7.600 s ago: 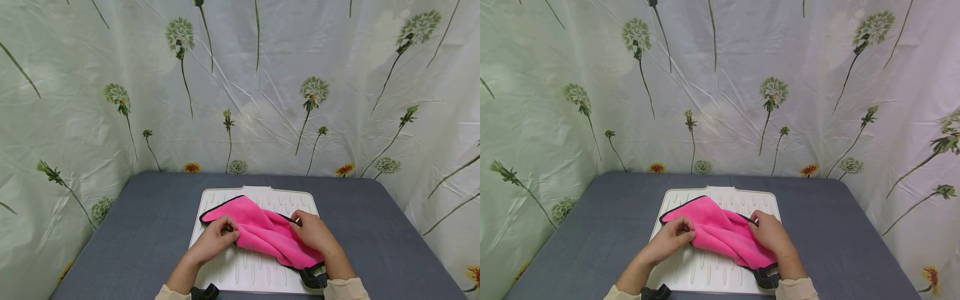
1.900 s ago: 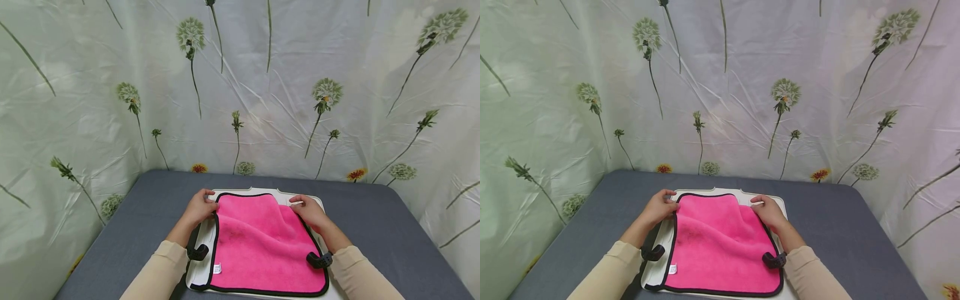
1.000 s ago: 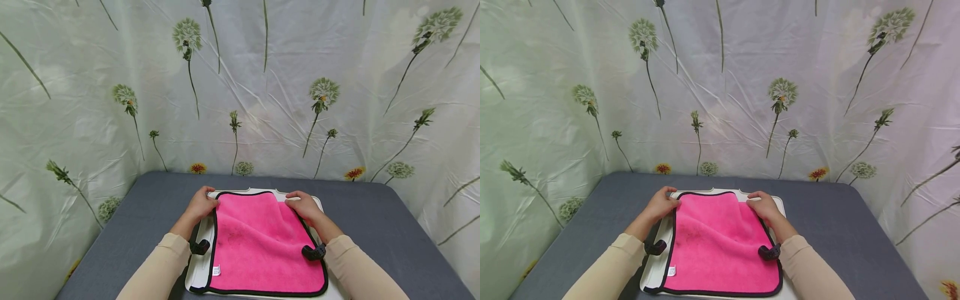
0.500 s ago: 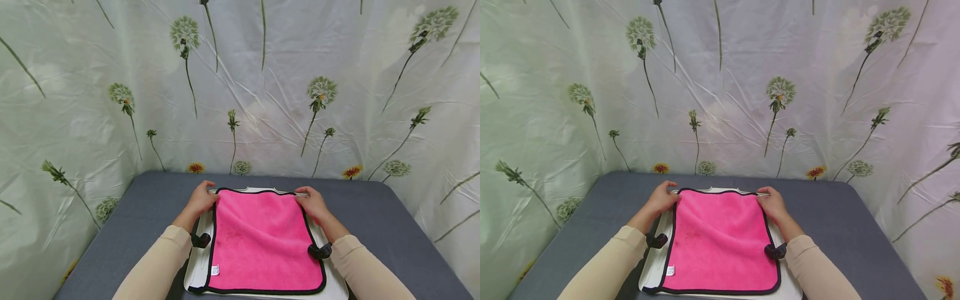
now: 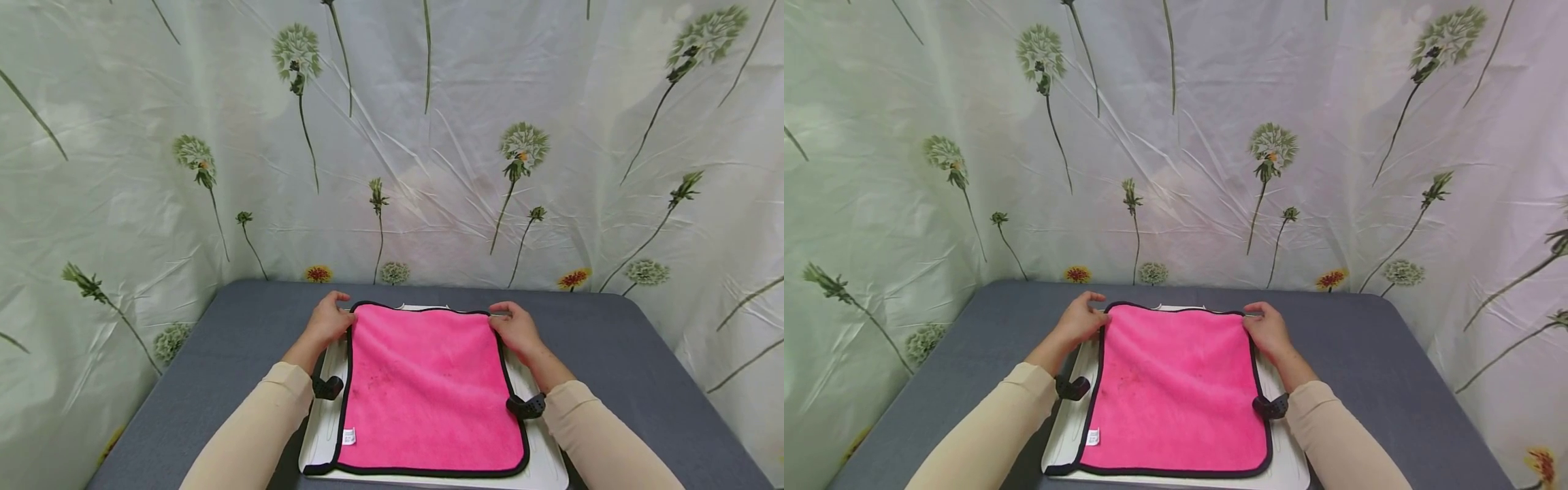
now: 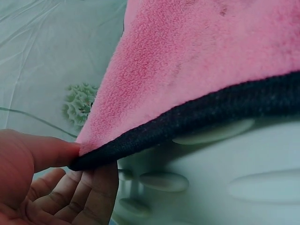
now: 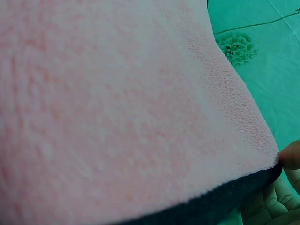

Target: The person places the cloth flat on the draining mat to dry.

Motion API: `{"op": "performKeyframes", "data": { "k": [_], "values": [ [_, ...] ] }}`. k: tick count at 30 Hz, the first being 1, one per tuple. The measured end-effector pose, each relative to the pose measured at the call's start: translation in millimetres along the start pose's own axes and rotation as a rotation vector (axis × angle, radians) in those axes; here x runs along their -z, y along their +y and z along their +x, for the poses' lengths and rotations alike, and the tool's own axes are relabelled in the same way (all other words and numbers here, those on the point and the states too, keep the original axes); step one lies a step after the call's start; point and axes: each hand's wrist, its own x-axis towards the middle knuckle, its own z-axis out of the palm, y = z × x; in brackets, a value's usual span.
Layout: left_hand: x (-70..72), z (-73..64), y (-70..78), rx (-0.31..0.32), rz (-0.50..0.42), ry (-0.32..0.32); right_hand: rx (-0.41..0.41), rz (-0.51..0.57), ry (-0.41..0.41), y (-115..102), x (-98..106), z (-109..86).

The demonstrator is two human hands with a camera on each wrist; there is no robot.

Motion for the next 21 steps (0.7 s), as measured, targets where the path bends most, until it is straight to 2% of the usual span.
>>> {"op": "performKeyframes", "data": {
  "k": [7, 16, 21],
  "values": [
    [-1.3, 2.1, -0.2, 0.009, 0.008, 0.025, 0.017, -0.011, 0.04, 0.8, 1.8, 2.4],
    [-8.7, 5.2, 4.5, -0.043, 0.051, 0.103, 0.001, -0.005, 0.061, 1.7, 0.8, 4.9],
    [-14.6, 3.1, 2.8, -0.044, 0.113, 0.117, -0.013, -0.015, 0.069, 2.9, -2.0, 4.0]
  ]
}}
